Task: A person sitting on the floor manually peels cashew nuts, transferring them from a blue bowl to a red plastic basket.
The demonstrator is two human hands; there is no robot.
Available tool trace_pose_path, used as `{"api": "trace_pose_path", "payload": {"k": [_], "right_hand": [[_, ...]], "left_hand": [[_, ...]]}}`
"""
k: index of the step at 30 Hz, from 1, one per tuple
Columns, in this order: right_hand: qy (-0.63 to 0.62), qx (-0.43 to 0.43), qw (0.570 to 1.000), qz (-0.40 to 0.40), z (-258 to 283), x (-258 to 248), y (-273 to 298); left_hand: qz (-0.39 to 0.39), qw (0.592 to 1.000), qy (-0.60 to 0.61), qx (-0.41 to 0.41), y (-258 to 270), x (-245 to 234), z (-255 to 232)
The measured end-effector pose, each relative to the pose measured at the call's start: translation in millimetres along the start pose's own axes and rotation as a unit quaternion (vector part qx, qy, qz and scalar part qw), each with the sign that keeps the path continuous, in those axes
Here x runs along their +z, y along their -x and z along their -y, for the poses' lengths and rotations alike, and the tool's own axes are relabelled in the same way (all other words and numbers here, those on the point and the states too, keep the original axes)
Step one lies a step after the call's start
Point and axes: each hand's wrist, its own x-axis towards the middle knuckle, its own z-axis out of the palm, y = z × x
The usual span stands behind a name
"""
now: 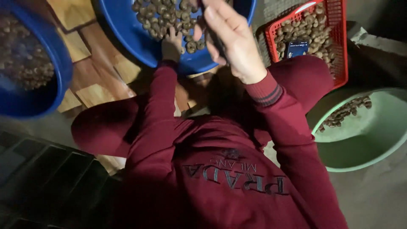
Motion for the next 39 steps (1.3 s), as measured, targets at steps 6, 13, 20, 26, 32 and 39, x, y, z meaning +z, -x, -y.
{"api": "trace_pose_path", "payload": {"k": [6,13,20,26,32,39], "right_hand": [[0.013,-0.002,1.0,0.023,-6.4,-1.7,-11.1],[0.048,0.023,0.998,0.032,-30.1,-10.3,-33.4],[0.018,0.014,0.999,0.046,-29.3,-3.5,-33.6],[0.01,-0.034,0.996,0.08,-36.6,4.9,-34.0],[-0.098,-0.062,0.991,0.059,-44.6,-3.0,-44.0],[0.132,-0.373,0.904,-0.164,-42.0,8.3,-52.0]], "left_hand": [[0.188,0.98,0.046,-0.041,16.8,40.6,27.4],[0.139,0.301,0.887,-0.32,-60.7,-132.3,23.7],[0.063,0.387,0.906,-0.158,-124.3,-329.7,-9.1],[0.015,0.559,0.811,-0.17,-124.9,-380.9,-15.9],[0.058,0.541,0.825,-0.155,-140.8,-393.7,-18.6],[0.059,0.578,0.813,-0.039,-191.3,-353.0,-105.9]]}}
